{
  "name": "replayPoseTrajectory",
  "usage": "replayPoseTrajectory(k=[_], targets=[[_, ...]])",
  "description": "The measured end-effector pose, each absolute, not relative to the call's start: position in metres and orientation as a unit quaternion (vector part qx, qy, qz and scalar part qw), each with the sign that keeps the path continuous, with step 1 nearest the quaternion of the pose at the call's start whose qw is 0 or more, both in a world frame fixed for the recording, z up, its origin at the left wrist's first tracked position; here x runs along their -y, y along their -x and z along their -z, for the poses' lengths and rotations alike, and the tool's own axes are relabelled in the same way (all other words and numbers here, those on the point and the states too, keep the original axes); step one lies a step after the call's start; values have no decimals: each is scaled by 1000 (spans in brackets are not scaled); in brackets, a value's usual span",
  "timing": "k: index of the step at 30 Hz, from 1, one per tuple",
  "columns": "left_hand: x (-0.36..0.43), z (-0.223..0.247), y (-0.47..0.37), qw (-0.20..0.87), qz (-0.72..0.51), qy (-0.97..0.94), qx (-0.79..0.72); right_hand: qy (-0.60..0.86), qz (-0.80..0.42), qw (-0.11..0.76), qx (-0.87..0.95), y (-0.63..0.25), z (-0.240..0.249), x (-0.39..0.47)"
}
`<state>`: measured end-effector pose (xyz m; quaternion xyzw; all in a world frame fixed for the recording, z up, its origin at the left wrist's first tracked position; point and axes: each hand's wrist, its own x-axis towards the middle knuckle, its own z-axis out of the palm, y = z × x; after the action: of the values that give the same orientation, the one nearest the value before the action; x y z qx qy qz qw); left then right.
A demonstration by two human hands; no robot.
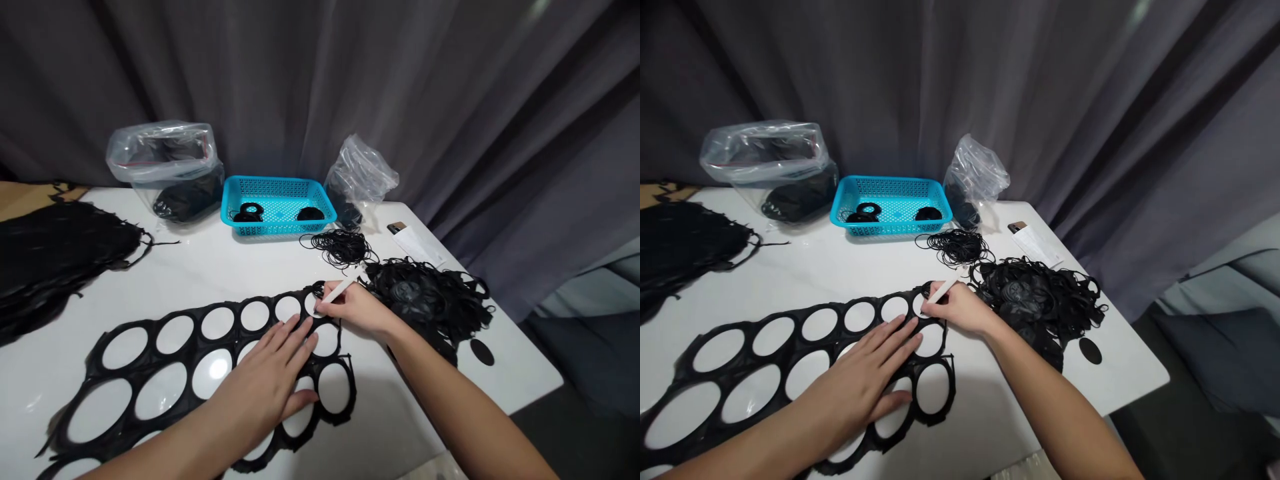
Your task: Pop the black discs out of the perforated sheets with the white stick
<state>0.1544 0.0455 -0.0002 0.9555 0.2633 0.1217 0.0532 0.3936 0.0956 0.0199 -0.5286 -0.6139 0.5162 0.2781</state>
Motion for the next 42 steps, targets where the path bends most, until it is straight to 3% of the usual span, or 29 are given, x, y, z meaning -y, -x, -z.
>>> replayPoseTrajectory(k=[4,10,17,29,34,38,40,42], targets=[[-42,3,-154,27,-116,-959,-259,530,-509,289,614,-393,-21,-96],[-28,6,-131,-30,-146,-944,-295,500,-584,402,498,-373,-25,-94],[-25,10,-128,-40,-138,-944,-297,504,-510,293,633,-345,-24,-86],[-23,15,-128,3,-161,-941,-299,511,-462,267,673,-343,-21,-86],[-22,15,-128,4,-144,-940,-309,460,-357,278,764,-341,-18,-77],[-20,15,-128,7,-132,-939,-319,370,-226,212,876,-343,-18,-77],[-19,13,-128,9,-131,-939,-319,408,-167,222,870,-352,-21,-95],[-19,10,-128,13,-133,-938,-320,519,-97,290,798,-368,-28,-124]])
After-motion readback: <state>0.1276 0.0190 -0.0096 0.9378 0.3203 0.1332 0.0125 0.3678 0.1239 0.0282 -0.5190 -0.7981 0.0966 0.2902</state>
